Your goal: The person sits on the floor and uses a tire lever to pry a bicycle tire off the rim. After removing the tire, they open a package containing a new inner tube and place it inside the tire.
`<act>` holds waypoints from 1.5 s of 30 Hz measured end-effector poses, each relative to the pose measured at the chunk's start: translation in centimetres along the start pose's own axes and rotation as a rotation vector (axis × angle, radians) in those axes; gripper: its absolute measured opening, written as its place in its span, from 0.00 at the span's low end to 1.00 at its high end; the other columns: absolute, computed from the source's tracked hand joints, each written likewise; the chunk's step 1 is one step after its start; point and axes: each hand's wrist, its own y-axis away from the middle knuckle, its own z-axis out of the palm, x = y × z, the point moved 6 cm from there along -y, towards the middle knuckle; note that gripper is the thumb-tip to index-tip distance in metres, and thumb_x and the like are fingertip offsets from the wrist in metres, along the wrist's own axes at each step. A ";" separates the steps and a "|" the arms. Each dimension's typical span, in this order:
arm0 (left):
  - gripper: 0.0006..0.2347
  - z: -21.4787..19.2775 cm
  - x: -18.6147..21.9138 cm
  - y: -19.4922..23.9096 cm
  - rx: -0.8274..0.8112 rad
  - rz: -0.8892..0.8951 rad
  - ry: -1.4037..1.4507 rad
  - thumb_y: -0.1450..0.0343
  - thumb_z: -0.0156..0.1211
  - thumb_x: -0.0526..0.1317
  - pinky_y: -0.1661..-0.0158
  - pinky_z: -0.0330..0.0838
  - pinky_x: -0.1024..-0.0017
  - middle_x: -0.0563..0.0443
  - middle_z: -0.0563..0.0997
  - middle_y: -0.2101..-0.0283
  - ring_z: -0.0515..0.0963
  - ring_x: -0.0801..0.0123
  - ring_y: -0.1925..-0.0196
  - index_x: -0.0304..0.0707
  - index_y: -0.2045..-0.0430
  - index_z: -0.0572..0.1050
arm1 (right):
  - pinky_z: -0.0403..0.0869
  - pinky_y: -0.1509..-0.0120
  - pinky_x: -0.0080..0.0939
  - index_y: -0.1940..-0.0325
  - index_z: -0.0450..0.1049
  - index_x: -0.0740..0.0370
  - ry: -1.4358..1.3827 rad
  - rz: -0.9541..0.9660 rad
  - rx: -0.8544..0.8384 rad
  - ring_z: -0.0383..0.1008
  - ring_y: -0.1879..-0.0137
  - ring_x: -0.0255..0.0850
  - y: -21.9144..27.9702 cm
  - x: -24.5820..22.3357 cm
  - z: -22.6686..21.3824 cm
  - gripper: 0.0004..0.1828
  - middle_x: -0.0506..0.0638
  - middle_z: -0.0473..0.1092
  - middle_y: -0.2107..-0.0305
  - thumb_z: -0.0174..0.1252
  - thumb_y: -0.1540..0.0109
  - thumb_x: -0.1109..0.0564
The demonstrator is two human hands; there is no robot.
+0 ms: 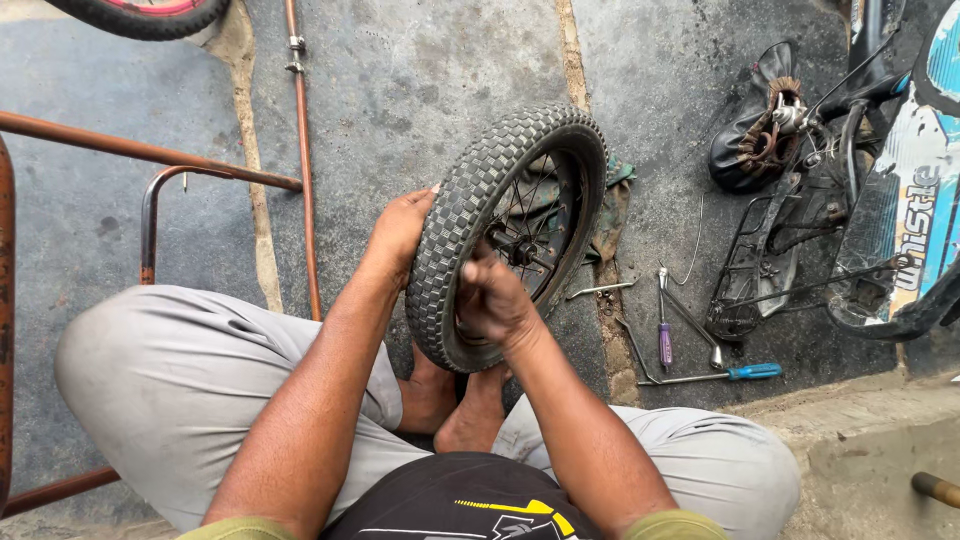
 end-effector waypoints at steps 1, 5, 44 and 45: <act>0.16 0.2 0.2 0.2 -0.029 0.007 -0.004 0.23 0.50 0.42 0.69 0.76 0.69 0.43 0.85 0.64 0.81 0.67 0.70 0.25 0.52 0.79 | 0.76 0.36 0.45 0.36 0.73 0.59 0.066 0.024 0.025 0.79 0.45 0.43 0.3 0.2 -0.2 0.26 0.51 0.77 0.51 0.65 0.39 0.61; 0.16 0.9 0.3 1.1 -0.079 0.056 -0.011 0.22 0.51 0.42 0.64 0.80 0.73 0.46 0.87 0.60 0.85 0.71 0.65 0.24 0.52 0.79 | 0.76 0.35 0.47 0.43 0.74 0.61 0.087 -0.187 0.097 0.78 0.47 0.43 -1.3 -4.7 -0.7 0.18 0.52 0.77 0.54 0.62 0.36 0.54; 0.12 1.2 1.6 2.8 -0.046 0.020 0.155 0.25 0.53 0.38 0.67 0.79 0.71 0.45 0.86 0.64 0.84 0.69 0.70 0.27 0.57 0.81 | 0.72 0.26 0.48 0.39 0.73 0.58 -0.142 -0.198 0.070 0.77 0.41 0.42 -2.4 -3.1 0.2 0.22 0.49 0.77 0.49 0.68 0.34 0.51; 0.12 1.4 1.7 2.8 -0.072 0.016 0.154 0.25 0.53 0.38 0.68 0.79 0.71 0.45 0.86 0.64 0.84 0.69 0.70 0.27 0.57 0.80 | 0.72 0.28 0.48 0.39 0.73 0.59 -0.086 -0.166 0.046 0.78 0.41 0.43 -1.8 -2.4 0.4 0.23 0.49 0.77 0.50 0.69 0.36 0.51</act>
